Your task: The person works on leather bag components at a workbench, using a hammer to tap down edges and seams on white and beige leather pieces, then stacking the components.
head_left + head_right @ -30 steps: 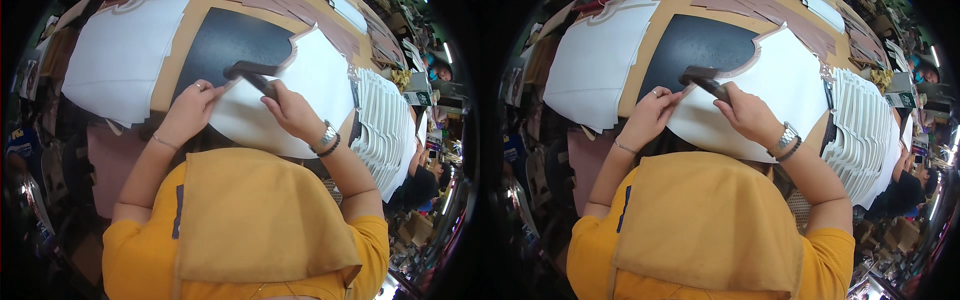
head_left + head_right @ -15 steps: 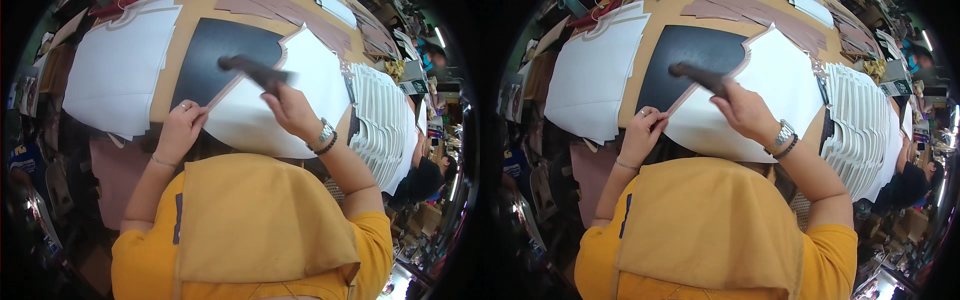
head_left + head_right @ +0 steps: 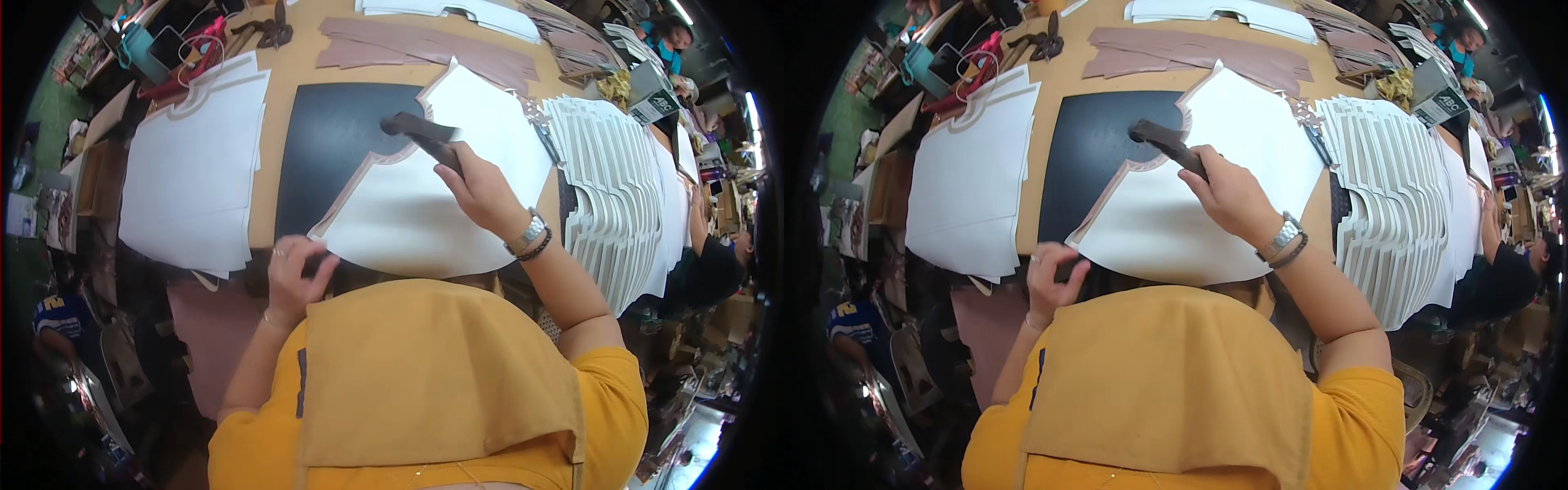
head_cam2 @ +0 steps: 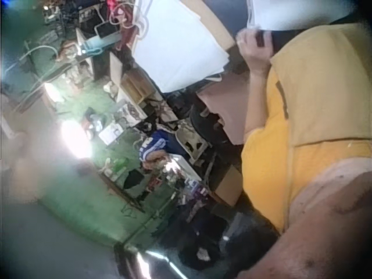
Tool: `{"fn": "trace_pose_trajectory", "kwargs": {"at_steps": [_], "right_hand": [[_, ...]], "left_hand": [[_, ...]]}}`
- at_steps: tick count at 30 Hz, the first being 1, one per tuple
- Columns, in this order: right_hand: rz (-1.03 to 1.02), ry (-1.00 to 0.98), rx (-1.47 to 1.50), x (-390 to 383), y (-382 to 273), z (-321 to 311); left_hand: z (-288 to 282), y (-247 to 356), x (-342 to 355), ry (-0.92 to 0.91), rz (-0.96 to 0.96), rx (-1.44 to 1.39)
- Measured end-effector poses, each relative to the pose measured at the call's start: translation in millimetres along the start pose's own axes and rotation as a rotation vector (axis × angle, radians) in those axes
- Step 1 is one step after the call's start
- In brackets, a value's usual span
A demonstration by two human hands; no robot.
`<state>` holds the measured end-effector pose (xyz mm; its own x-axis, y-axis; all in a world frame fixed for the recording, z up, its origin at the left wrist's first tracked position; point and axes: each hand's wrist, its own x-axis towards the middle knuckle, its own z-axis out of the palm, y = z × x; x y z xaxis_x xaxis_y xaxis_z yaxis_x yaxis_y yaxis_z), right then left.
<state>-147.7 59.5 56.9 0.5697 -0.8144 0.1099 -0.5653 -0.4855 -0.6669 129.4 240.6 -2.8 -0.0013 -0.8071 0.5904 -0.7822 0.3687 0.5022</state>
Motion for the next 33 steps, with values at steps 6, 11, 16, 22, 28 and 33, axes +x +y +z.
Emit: {"fn": "trace_pose_trajectory", "kwargs": {"at_steps": [6, 11, 16, 22, 28, 33], "right_hand": [[0.23, -0.141, -0.151, -6.5, 18.4, -13.7], [0.364, 0.415, -0.109, -68.1, 66.3, -35.2], [0.32, 0.621, -0.4, -143.2, 130.8, -50.3], [0.283, 0.657, 0.315, -152.5, 105.6, -47.9], [0.553, 0.231, 1.244, -116.8, 84.8, -27.3], [0.676, 0.189, 1.239, -141.4, 104.5, -49.6]], "left_hand": [[40.9, 7.7, -49.2, -0.45, -1.212, -0.864], [39.4, -19.5, -27.9, -0.289, -0.831, -0.866], [-14.7, -14.0, 53.0, -0.015, -0.645, -0.778], [-28.9, 45.7, 212.2, -0.024, -0.106, -0.846], [50.9, 115.6, 215.5, -0.729, 0.172, -0.568], [58.9, -1.8, 133.8, -0.507, -0.191, 0.033]]}}
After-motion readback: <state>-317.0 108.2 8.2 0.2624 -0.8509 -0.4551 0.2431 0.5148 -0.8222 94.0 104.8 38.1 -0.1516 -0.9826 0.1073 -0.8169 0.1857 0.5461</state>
